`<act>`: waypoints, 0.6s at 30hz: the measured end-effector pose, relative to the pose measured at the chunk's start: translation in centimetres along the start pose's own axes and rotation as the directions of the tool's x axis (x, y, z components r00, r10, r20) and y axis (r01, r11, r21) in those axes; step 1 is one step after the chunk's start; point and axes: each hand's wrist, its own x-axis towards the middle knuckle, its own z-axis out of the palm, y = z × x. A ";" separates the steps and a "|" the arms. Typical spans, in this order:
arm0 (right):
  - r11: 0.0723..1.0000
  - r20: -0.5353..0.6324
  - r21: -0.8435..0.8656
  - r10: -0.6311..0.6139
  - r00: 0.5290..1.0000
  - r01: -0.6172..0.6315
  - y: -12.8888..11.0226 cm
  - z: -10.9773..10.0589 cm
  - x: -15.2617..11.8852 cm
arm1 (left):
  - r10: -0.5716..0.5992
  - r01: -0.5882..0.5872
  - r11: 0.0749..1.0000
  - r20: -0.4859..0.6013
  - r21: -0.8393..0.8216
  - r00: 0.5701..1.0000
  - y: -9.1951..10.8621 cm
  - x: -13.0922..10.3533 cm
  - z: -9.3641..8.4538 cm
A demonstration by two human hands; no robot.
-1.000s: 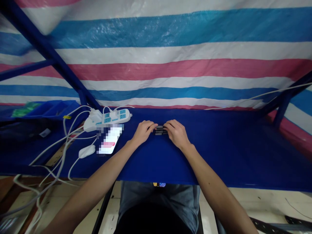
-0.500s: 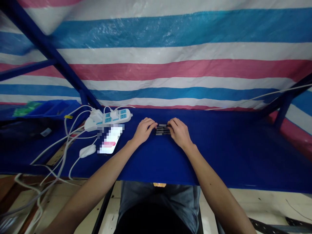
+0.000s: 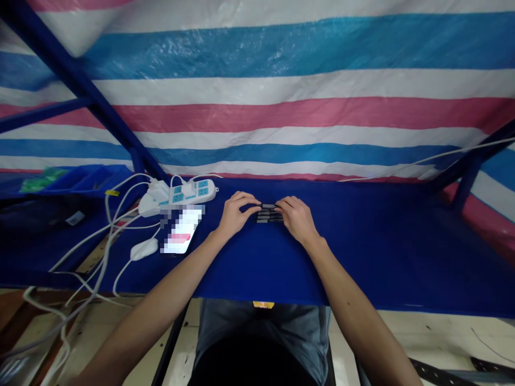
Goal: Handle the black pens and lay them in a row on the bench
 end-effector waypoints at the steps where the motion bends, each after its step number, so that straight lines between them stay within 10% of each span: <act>1: 1.000 -0.016 0.022 0.008 1.000 -0.008 -0.1 0.0 0.0 | -0.003 0.002 1.000 0.022 0.006 1.000 0.0 0.0 0.0; 7: 0.998 -0.048 0.049 0.051 0.998 -0.049 -0.7 -0.2 0.0 | -0.026 0.022 0.999 0.133 0.033 0.991 0.3 0.0 0.0; 18: 1.000 0.003 0.005 -0.030 1.000 0.030 -0.1 -0.4 0.1 | 0.121 -0.121 0.992 0.011 0.023 0.993 -0.7 -0.2 0.4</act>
